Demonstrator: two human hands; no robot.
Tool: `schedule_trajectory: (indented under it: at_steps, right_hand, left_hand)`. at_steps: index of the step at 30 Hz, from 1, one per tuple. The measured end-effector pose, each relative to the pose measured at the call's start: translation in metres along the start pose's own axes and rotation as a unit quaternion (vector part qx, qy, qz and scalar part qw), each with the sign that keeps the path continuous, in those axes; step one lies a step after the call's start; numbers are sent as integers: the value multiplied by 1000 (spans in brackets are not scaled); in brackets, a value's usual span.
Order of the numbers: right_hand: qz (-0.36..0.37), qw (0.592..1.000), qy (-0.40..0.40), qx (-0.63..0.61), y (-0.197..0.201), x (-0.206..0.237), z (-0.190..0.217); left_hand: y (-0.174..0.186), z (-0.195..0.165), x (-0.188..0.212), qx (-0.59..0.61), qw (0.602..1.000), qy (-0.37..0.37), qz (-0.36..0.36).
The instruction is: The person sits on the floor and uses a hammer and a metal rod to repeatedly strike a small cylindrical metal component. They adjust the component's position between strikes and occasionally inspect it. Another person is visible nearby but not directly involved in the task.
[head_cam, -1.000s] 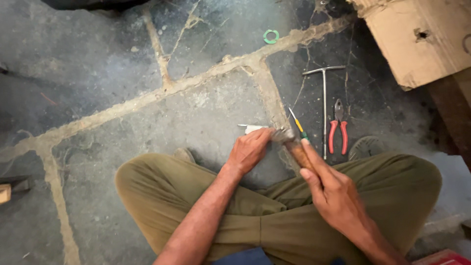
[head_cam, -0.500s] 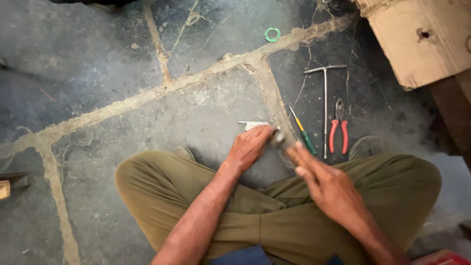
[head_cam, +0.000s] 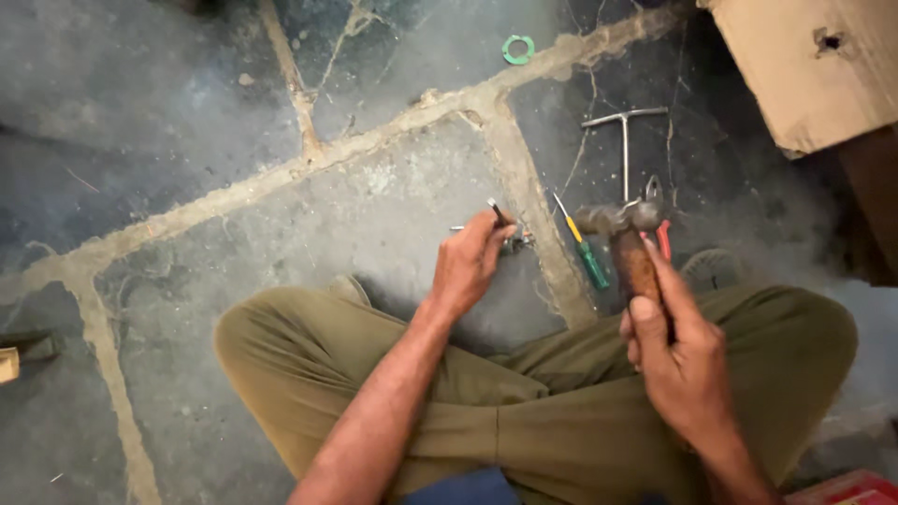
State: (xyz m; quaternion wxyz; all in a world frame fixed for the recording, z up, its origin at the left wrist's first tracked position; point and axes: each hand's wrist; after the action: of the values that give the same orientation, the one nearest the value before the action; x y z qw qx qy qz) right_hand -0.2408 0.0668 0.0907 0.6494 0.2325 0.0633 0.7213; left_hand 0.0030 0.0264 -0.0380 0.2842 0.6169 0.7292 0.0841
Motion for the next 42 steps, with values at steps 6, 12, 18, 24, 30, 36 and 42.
schedule_trajectory:
  at_steps: [6,12,18,24,30,36,42]
  right_hand:
    - [19,999,2,49,-10,3,4]
    - [-37,961,223,160,-10,9,19]
    - [15,971,156,178,-18,-2,-9]
    - [39,995,94,5,39,28,29]
    - [70,994,57,69,0,-2,54]
    - [-39,960,200,192,12,15,-2]
    - [-25,957,99,-270,24,38,-3]
  left_hand:
    - [-2,4,0,-60,995,-74,34]
    - [0,5,5,-88,986,-105,94]
    - [1,4,1,-88,984,-133,84]
    - [0,6,4,-107,982,-114,105]
    - [2,4,3,-76,984,-139,77]
    - [-1,7,3,-108,981,-117,112]
    - [-3,7,3,-100,984,-122,86]
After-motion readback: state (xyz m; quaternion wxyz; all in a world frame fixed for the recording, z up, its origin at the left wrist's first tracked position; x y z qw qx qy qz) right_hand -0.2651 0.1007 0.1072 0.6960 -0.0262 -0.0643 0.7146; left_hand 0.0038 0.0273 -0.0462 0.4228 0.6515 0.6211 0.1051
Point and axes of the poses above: each hand's wrist, its own x-axis away from the middle knuckle, its own y-axis out of the back of the hand, z = x × y, and after that the axes turned 5 degrees about -y, right-handed
